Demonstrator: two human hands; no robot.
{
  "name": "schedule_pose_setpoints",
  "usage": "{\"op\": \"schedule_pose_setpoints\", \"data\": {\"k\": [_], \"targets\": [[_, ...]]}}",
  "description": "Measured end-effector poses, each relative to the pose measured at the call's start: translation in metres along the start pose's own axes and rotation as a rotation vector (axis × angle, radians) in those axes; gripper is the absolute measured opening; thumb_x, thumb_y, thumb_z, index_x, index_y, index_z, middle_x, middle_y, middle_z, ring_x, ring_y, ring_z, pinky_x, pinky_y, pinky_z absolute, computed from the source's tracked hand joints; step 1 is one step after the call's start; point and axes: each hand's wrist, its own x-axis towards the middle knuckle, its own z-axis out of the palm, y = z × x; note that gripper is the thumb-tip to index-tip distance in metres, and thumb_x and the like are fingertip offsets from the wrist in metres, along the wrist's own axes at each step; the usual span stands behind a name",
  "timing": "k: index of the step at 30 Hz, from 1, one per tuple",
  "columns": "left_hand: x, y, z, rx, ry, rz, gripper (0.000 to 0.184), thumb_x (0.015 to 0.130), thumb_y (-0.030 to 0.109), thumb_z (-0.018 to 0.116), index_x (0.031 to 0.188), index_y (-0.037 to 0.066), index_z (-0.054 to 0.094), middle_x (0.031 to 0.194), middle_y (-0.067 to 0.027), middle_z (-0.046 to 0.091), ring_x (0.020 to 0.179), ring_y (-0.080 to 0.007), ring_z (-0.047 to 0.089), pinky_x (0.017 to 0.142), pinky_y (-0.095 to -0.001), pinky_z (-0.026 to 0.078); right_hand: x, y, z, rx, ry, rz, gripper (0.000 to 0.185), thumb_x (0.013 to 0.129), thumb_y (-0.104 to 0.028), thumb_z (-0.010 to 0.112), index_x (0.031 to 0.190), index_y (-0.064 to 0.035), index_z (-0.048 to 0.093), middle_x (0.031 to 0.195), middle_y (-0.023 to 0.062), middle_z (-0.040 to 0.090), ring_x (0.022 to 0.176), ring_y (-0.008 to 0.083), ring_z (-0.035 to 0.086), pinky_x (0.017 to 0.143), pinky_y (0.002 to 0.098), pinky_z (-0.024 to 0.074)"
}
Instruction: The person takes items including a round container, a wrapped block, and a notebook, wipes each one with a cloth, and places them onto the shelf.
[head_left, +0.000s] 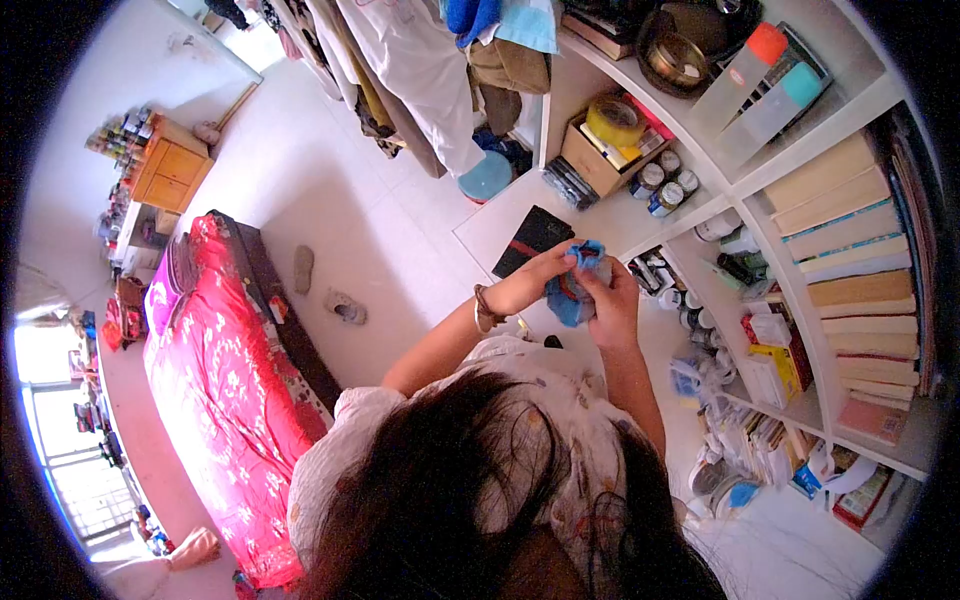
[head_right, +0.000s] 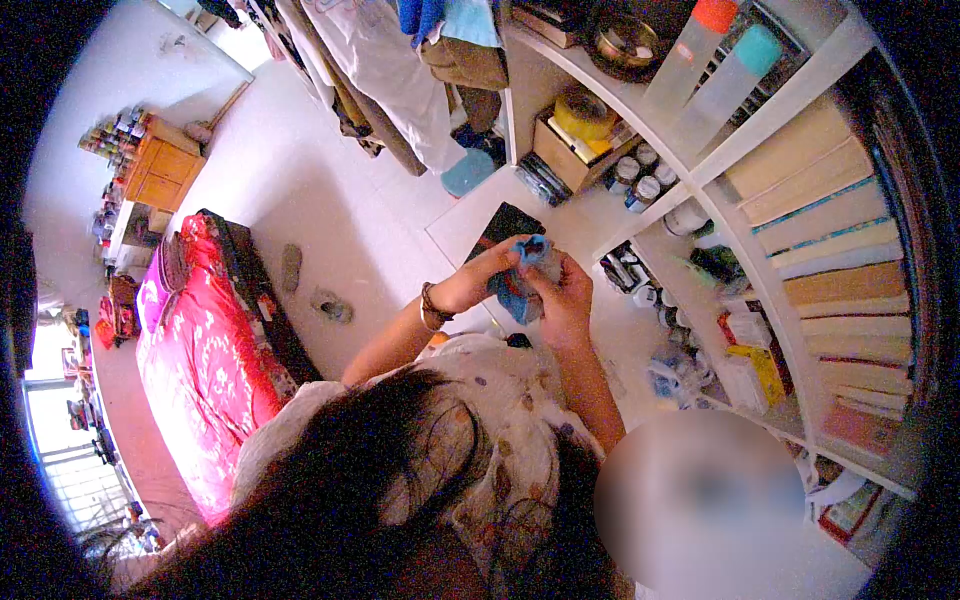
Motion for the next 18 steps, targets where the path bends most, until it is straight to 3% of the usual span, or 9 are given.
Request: {"op": "schedule_pose_setpoints", "data": {"k": [5,7,8,9,11,13,15,16,18], "targets": [[-0.010,-0.009,0.008,-0.192,0.001,-0.133,0.063,0.091,0.029,0.052,0.140,0.009,0.020,0.131,-0.0066,0.039,0.117,-0.0167,0.043,0.096,-0.0316,0.036,0.002,0.002,0.003,-0.128,0.194,-0.019,0.036,0.088,-0.036,0.055,0.091,-0.0005,0.060,0.081,0.0048,0.062,0.070,0.0117,0.058,0.065,0.0252,0.0476],[-0.003,-0.010,0.015,0.367,0.088,0.139,0.082,0.082,0.023,0.066,0.141,0.009,0.012,0.136,-0.0065,0.034,0.120,-0.0177,0.040,0.098,-0.0335,0.036,0.005,-0.005,0.000,-0.154,0.205,-0.071,0.043,0.090,-0.043,0.050,0.089,-0.0006,0.060,0.079,0.0049,0.062,0.068,0.0111,0.057,0.064,0.0247,0.0470],[-0.002,-0.008,0.020,0.296,0.177,0.153,0.090,0.071,0.021,0.077,0.139,0.006,0.020,0.135,-0.0098,0.037,0.122,-0.0220,0.040,0.100,-0.0355,0.035,0.000,-0.007,0.003,-0.191,0.218,-0.087,0.046,0.091,-0.045,0.047,0.093,-0.0005,0.059,0.082,0.0054,0.062,0.070,0.0115,0.057,0.064,0.0249,0.0470],[-0.001,-0.002,0.020,0.304,0.171,0.177,0.090,0.071,0.021,0.077,0.139,0.006,0.020,0.135,-0.0098,0.037,0.122,-0.0220,0.040,0.100,-0.0355,0.035,-0.002,-0.010,0.006,-0.226,0.225,-0.108,0.050,0.091,-0.048,0.044,0.096,-0.0003,0.057,0.086,0.0059,0.061,0.072,0.0118,0.057,0.064,0.0251,0.0469],[0.000,0.011,0.016,0.963,0.146,0.443,0.085,0.066,0.024,0.079,0.134,0.004,0.032,0.132,-0.0139,0.041,0.120,-0.0268,0.042,0.100,-0.0366,0.034,-0.001,-0.007,0.004,-0.136,0.202,-0.036,0.047,0.091,-0.045,0.047,0.102,-0.0003,0.055,0.090,0.0062,0.061,0.075,0.0125,0.057,0.064,0.0254,0.0470],[0.000,0.010,0.009,0.877,0.164,0.388,0.080,0.063,0.025,0.080,0.128,0.004,0.039,0.128,-0.0156,0.044,0.118,-0.0298,0.043,0.100,-0.0370,0.034,-0.004,0.004,-0.006,-0.046,0.187,0.064,0.045,0.090,-0.042,0.050,0.107,-0.0002,0.053,0.094,0.0065,0.060,0.077,0.0132,0.057,0.065,0.0256,0.0470],[-0.001,0.018,0.000,0.932,0.092,0.387,0.081,0.063,0.027,0.080,0.128,0.004,0.039,0.127,-0.0149,0.044,0.117,-0.0290,0.045,0.099,-0.0373,0.035,-0.004,0.007,-0.011,-0.071,-0.072,0.027,0.043,0.087,-0.032,0.058,0.114,-0.0007,0.047,0.103,0.0073,0.058,0.083,0.0147,0.057,0.066,0.0262,0.0474],[-0.002,0.022,-0.003,0.987,0.062,0.393,0.081,0.061,0.027,0.081,0.127,0.003,0.040,0.126,-0.0153,0.045,0.115,-0.0291,0.045,0.098,-0.0374,0.036,-0.009,-0.003,-0.003,0.043,-0.068,0.100,0.037,0.082,-0.021,0.065,0.109,0.0000,0.052,0.093,0.0056,0.061,0.077,0.0140,0.058,0.064,0.0255,0.0470],[-0.005,0.021,-0.005,1.049,0.016,0.406,0.082,0.060,0.027,0.081,0.127,0.003,0.040,0.125,-0.0155,0.045,0.115,-0.0292,0.046,0.098,-0.0371,0.036,-0.009,-0.004,-0.013,-0.113,-0.120,0.187,0.033,0.082,-0.017,0.065,0.107,0.0005,0.054,0.092,0.0048,0.061,0.078,0.0141,0.058,0.067,0.0256,0.0470]]}}
